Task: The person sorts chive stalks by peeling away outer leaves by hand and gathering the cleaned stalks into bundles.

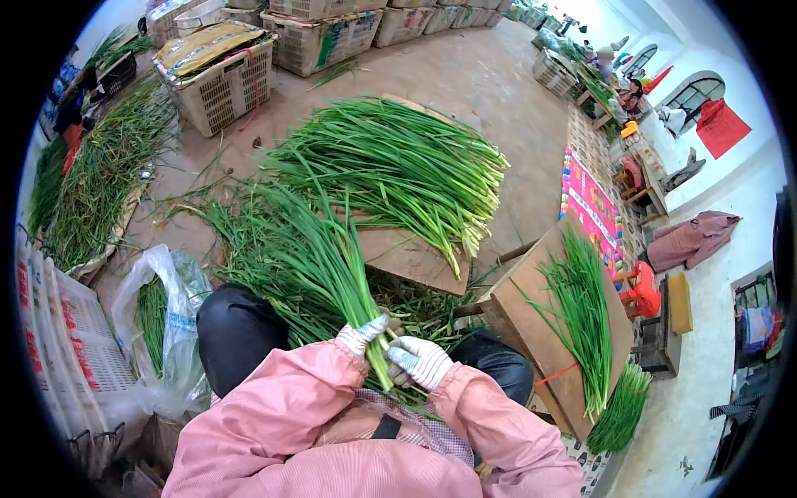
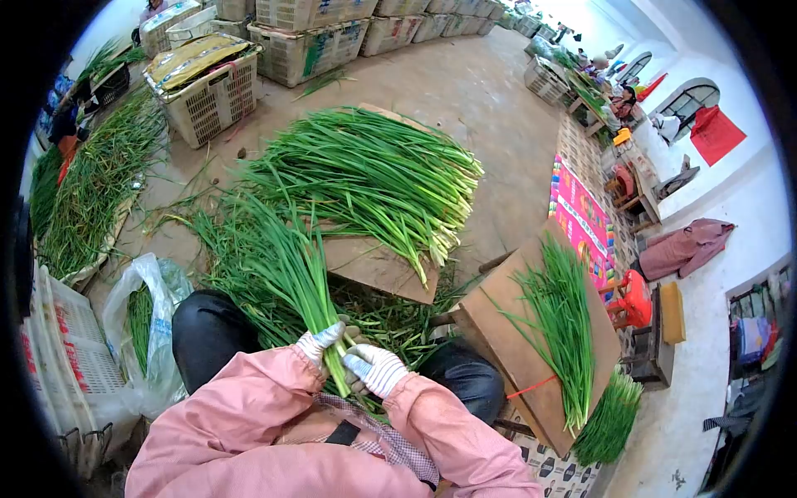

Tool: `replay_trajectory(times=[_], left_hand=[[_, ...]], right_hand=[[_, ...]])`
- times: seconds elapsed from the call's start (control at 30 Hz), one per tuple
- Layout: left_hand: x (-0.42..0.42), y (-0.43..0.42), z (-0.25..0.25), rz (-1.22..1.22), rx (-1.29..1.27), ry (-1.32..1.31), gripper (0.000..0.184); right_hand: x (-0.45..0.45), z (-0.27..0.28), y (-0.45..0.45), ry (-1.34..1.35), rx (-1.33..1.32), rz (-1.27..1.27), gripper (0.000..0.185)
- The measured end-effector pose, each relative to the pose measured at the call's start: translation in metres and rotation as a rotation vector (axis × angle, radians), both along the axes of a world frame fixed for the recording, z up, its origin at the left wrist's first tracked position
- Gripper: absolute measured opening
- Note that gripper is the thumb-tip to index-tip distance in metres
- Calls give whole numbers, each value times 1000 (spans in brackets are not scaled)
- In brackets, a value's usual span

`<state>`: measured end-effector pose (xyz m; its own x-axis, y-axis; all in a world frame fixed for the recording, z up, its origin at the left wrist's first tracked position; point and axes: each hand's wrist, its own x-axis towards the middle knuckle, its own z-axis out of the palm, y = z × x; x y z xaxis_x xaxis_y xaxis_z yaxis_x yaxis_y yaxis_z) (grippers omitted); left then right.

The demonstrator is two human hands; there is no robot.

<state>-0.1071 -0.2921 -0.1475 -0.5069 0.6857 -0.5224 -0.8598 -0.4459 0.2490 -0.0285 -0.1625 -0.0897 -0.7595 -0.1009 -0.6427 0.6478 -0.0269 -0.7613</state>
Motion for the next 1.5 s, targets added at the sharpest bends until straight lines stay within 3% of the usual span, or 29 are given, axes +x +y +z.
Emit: replay_trajectory(times=[0.07, 0.1, 0.13, 0.17, 0.23, 0.3, 0.4, 0.57, 0.63, 0.67, 0.73, 0.77, 0.83, 0.9, 0.93, 0.97, 1.0, 1.03, 1.07, 1.1, 1.17, 1.23, 1.3, 1.4, 1.47, 1.5], left_hand=[[-11, -6, -2, 5, -41, 179, 47], [-20, -10, 18, -1, -48, 201, 46], [-26, -13, 47, 113, -44, 166, 44], [-33, -16, 56, 213, -43, 182, 43], [-51, -17, 61, 342, -87, 317, 42], [-60, -15, 64, 400, -71, 360, 40], [-63, -12, 48, 401, -23, 262, 39], [-64, -19, 25, 383, 27, 113, 34], [-67, -22, 25, 399, 76, 107, 33], [-68, -25, 30, 418, 59, 76, 33], [-68, -26, 32, 450, 17, 63, 32], [-69, -26, 31, 455, 30, 57, 32], [-69, -26, 27, 468, 48, 55, 31], [-70, -26, 28, 482, -29, 41, 32], [-72, -26, 25, 481, -34, 54, 31], [-72, -28, 21, 489, -42, 59, 31], [-69, -30, 23, 491, -35, 53, 31], [-68, -31, 28, 507, -40, 47, 31], [-70, -28, 33, 524, -34, 46, 30], [-69, -27, 32, 530, -33, 74, 31], [-70, -27, 26, 511, 6, 108, 33], [-69, -28, 23, 499, 37, 112, 36], [-69, -30, 25, 505, 90, 122, 40], [-68, -32, 27, 496, 100, 180, 43], [-69, -33, 27, 454, 124, 201, 43], [-66, -34, 34, 444, 133, 181, 43]], right_hand=[[-12, -1, 18, -70, 44, 146, 28], [-22, -6, 33, 264, 540, 299, 22], [-27, -28, 52, 571, 650, 59, 18], [-41, -12, 67, 460, 1013, -14, 18], [-63, -18, 107, 479, 1030, -196, 28], [-81, -23, 126, 343, 1379, -15, 38], [-93, -23, 122, 101, 1511, 119, 38], [-116, -27, 148, -31, 1389, 202, 30], [-115, -9, 158, 111, 1295, 89, 28], [-108, 9, 155, -14, 661, -333, 28], [-86, 72, 145, 79, 427, -317, 26], [-74, 93, 142, 99, 360, -316, 25], [-54, 82, 156, -18, 590, -288, 29], [-42, 45, 199, -140, 1439, 778, 30], [-50, 89, 180, -323, 1423, 755, 29], [-53, 104, 208, -182, 1674, 1131, 26], [-54, 130, 236, 86, 1894, 1170, 23], [-56, 168, 231, 17, 1632, 527, 18], [-59, 206, 226, 145, 1317, -122, 14], [-66, 246, 199, 164, 1221, -346, 13], [-73, 297, 189, 371, 1170, -461, 16], [-81, 333, 175, 620, 1511, -401, 16], [-91, 351, 196, 797, 1414, -512, 20], [-102, 361, 179, 1007, 1636, -566, 20], [-107, 354, 187, 1253, 1889, -444, 21], [-108, 343, 167, 1310, 1801, -463, 22]])
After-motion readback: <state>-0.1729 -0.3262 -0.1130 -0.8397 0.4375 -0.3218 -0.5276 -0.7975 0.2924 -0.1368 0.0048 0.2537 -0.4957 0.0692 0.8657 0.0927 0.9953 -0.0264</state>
